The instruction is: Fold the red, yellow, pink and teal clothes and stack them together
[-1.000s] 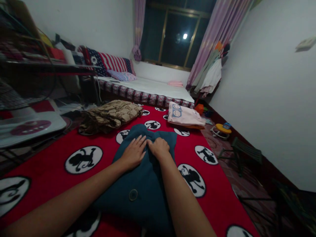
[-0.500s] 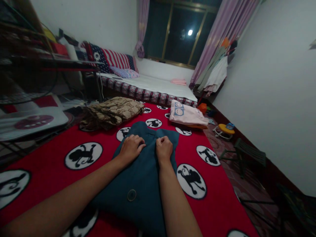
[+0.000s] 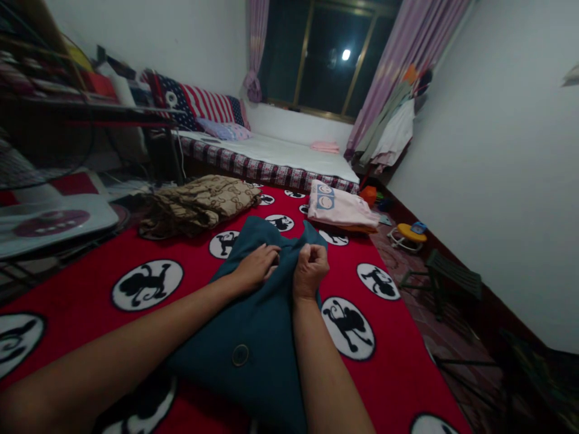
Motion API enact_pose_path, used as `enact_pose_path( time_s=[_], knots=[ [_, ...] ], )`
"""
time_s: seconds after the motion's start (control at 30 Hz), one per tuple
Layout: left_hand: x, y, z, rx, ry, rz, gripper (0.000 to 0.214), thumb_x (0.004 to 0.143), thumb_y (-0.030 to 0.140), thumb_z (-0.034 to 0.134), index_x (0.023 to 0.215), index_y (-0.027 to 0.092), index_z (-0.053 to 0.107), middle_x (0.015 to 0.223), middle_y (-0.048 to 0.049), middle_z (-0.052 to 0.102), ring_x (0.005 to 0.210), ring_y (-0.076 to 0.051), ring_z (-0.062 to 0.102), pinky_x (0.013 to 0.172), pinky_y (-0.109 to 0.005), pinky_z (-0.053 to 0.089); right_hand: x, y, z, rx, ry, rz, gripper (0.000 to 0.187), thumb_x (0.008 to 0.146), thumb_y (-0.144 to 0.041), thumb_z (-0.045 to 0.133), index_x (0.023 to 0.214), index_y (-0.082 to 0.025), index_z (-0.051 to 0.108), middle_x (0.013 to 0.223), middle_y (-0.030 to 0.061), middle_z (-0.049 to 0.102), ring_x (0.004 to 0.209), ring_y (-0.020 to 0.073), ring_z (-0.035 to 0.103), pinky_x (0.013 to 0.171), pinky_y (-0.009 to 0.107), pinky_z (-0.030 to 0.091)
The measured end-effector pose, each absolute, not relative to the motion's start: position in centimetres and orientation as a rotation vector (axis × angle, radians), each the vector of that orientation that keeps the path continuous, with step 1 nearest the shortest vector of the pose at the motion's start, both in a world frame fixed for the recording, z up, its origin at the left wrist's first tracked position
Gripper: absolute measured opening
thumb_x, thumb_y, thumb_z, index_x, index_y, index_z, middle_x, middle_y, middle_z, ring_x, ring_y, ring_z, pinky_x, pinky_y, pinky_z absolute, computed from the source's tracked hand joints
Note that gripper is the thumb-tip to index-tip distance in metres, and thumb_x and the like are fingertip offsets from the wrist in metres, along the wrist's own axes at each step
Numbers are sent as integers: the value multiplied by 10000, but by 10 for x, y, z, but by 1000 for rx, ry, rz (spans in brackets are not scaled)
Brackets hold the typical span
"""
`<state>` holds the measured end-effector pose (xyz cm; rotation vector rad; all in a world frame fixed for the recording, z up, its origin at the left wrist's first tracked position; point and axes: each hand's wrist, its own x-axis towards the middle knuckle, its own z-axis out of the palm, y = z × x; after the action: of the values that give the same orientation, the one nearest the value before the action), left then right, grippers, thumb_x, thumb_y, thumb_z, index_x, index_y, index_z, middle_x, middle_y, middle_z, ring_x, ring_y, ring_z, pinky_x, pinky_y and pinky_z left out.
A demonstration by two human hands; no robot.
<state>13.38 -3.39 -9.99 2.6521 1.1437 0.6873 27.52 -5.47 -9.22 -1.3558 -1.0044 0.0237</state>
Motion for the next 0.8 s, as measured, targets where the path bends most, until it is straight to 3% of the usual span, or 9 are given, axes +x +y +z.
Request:
enact_pose_path(
  time_s=[0.07, 0.13, 0.23, 0.33, 0.47, 0.57, 0.67, 0.8],
  knots=[
    [134, -32, -104, 2578, 1057, 706, 199, 860, 160, 527, 1049, 131, 583, 1225, -124, 607, 1168, -232, 547, 1137, -459, 277, 271, -55, -87, -1325, -1031, 30, 272, 854, -432, 446, 696, -210, 466, 612, -42, 439, 572, 118, 428, 564, 232, 374],
    [130, -33, -104, 2433, 962, 825, 211, 862, 152, 499, 1055, 150, 583, 1153, -95, 648, 1115, -216, 585, 1110, -445, 331, 264, -53, -83, -1290, -1097, 54, 268, 859, -428, 447, 700, -213, 463, 610, -43, 448, 584, 120, 446, 577, 229, 383],
    [123, -32, -103, 2022, 1010, 1196, 213, 887, 143, 397, 982, 158, 588, 991, -69, 675, 955, -180, 648, 939, -365, 490, 257, -43, -83, -1299, -1258, 98, 260, 864, -407, 446, 686, -218, 458, 591, -48, 461, 570, 117, 460, 578, 222, 380],
    [115, -31, -105, 1676, 1086, 1474, 212, 906, 194, 391, 1036, 151, 552, 1019, -87, 652, 934, -176, 662, 848, -336, 531, 255, -29, -90, -1456, -1502, 188, 240, 864, -353, 452, 687, -203, 511, 599, -35, 520, 579, 121, 501, 599, 221, 386],
    [110, -38, -103, 1863, 1047, 1481, 271, 902, 273, 473, 1142, 177, 555, 1211, -106, 597, 1164, -209, 564, 997, -383, 465, 257, -21, -93, -1772, -1922, 280, 185, 874, -250, 479, 859, -180, 650, 798, 30, 677, 752, 155, 604, 715, 240, 421],
    [111, -47, -98, 2195, 958, 1297, 410, 919, 339, 481, 1302, 193, 499, 1439, -114, 447, 1351, -221, 398, 1121, -388, 338, 259, -26, -89, -1781, -2116, 232, 224, 867, -207, 513, 1026, -184, 669, 1075, 81, 677, 955, 181, 610, 832, 260, 432],
    [117, -51, -99, 2431, 1016, 956, 727, 888, 535, 498, 1483, 180, 281, 1575, -137, 228, 1448, -253, 226, 1175, -437, 220, 263, -33, -94, -1808, -2261, 78, 419, 915, -250, 458, 1310, -136, 535, 1355, 147, 537, 1237, 234, 484, 1012, 343, 376],
    [125, -48, -110, 2609, 1148, 628, 978, 802, 698, 494, 1508, 85, 206, 1570, -187, 202, 1465, -293, 155, 1191, -479, 108, 276, -26, -108, -1826, -2361, 91, 535, 974, -293, 314, 1480, -120, 313, 1547, 108, 315, 1444, 245, 211, 1163, 462, 166]
  ],
)
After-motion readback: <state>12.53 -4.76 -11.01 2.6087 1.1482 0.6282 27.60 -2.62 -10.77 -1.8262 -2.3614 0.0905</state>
